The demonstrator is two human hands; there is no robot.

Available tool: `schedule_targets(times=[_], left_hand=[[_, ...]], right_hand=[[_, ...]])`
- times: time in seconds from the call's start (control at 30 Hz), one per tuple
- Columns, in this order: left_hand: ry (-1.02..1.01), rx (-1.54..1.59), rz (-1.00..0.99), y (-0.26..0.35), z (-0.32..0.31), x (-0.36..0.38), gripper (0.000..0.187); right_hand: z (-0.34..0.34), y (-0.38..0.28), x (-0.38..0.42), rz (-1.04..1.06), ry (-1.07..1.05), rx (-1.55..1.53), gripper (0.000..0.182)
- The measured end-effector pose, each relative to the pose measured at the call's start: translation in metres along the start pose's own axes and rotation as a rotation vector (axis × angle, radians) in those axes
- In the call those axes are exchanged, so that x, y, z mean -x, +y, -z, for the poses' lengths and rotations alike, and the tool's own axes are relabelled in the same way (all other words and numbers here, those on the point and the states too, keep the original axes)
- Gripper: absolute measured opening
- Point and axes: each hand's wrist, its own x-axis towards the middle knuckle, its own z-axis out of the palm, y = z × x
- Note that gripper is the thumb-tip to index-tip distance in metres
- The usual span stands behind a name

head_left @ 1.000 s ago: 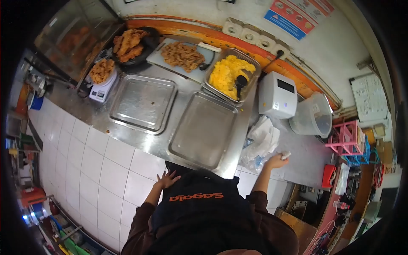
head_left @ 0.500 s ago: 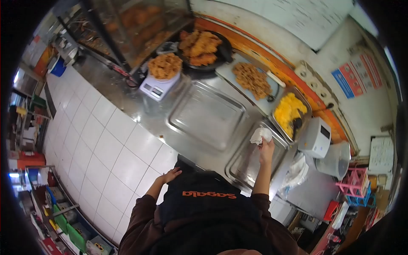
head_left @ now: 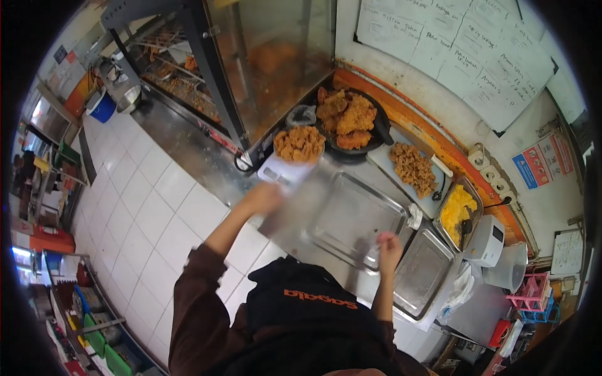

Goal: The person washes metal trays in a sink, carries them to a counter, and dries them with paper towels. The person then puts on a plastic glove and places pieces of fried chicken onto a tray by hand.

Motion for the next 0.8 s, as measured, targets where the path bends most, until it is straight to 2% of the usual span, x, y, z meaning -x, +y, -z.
schedule_targets(times=[0.03, 0.07, 0.1, 0.13, 0.17, 0.2, 0.23, 0.27, 0.3, 0.33, 0.37, 0.4, 0.47, 0.5, 0.57, 0.6, 0.63, 0.67, 0.7, 0.8], left_hand=[[0.437, 0.115, -0.278, 0.029, 0.037, -0.021, 0.025], [0.487, -0.025, -0.191, 0.050, 0.066, -0.058, 0.024], [0.658, -0.153, -0.238, 0.054, 0.081, -0.099, 0.023], [0.828, -0.278, -0.287, 0.048, 0.088, -0.138, 0.022], [0.840, -0.280, -0.316, 0.041, 0.099, -0.167, 0.022], [0.702, -0.434, -0.158, 0.038, 0.109, -0.195, 0.020], [0.561, -0.578, 0.002, 0.039, 0.115, -0.216, 0.019], [0.469, -0.594, 0.070, 0.032, 0.119, -0.230, 0.015], [0.460, -0.652, 0.074, 0.019, 0.115, -0.246, 0.014], [0.425, -0.719, 0.057, 0.012, 0.114, -0.252, 0.015], [0.390, -0.783, 0.043, 0.009, 0.112, -0.256, 0.017], [0.396, -0.788, 0.025, 0.016, 0.116, -0.255, 0.017], [0.487, -0.605, 0.062, 0.036, 0.128, -0.233, 0.017], [0.480, -0.606, 0.050, 0.052, 0.131, -0.215, 0.017], [0.784, -0.388, -0.143, 0.098, 0.136, -0.171, 0.013], [0.765, -0.320, -0.206, 0.115, 0.131, -0.151, 0.017], [0.782, -0.306, -0.347, 0.126, 0.119, -0.133, 0.016], [0.823, -0.107, -0.497, 0.154, 0.116, -0.101, 0.016], [0.796, -0.124, -0.586, 0.158, 0.094, -0.092, 0.015], [0.704, 0.030, -0.783, 0.185, 0.062, -0.043, 0.011]], right_hand=[[-0.015, -0.022, 0.020, -0.141, -0.143, -0.095, 0.008], [-0.030, -0.025, 0.039, -0.263, -0.222, -0.247, 0.014], [-0.040, -0.027, 0.058, -0.288, -0.318, -0.187, 0.023], [-0.054, -0.026, 0.078, -0.410, -0.366, -0.475, 0.034], [-0.059, -0.025, 0.095, -0.604, -0.416, -0.724, 0.041], [-0.063, -0.001, 0.110, -0.727, -0.344, -0.980, 0.046], [-0.052, 0.005, 0.119, -0.850, -0.170, -1.154, 0.044], [-0.040, 0.014, 0.127, -0.859, -0.089, -1.464, 0.042], [-0.030, -0.011, 0.136, -1.036, 0.086, -1.520, 0.039], [-0.024, -0.010, 0.153, -1.114, 0.239, -1.423, 0.036], [-0.013, 0.000, 0.163, -1.191, 0.262, -1.018, 0.035], [-0.003, 0.008, 0.176, -1.213, 0.244, -1.040, 0.033], [0.007, 0.035, 0.186, -1.087, 0.207, -0.775, 0.031], [0.005, 0.011, 0.173, -1.007, 0.171, -0.631, 0.030], [-0.010, -0.047, 0.123, -0.767, 0.108, -0.408, 0.029], [-0.023, -0.074, 0.095, -0.652, 0.091, -0.303, 0.029], [-0.037, -0.087, 0.067, -0.415, 0.039, -0.096, 0.029], [-0.054, -0.102, 0.043, -0.292, 0.023, -0.156, 0.029], [-0.067, -0.125, 0.023, -0.193, -0.054, -0.113, 0.028], [-0.098, -0.163, -0.025, -0.157, -0.081, 0.086, 0.026]])
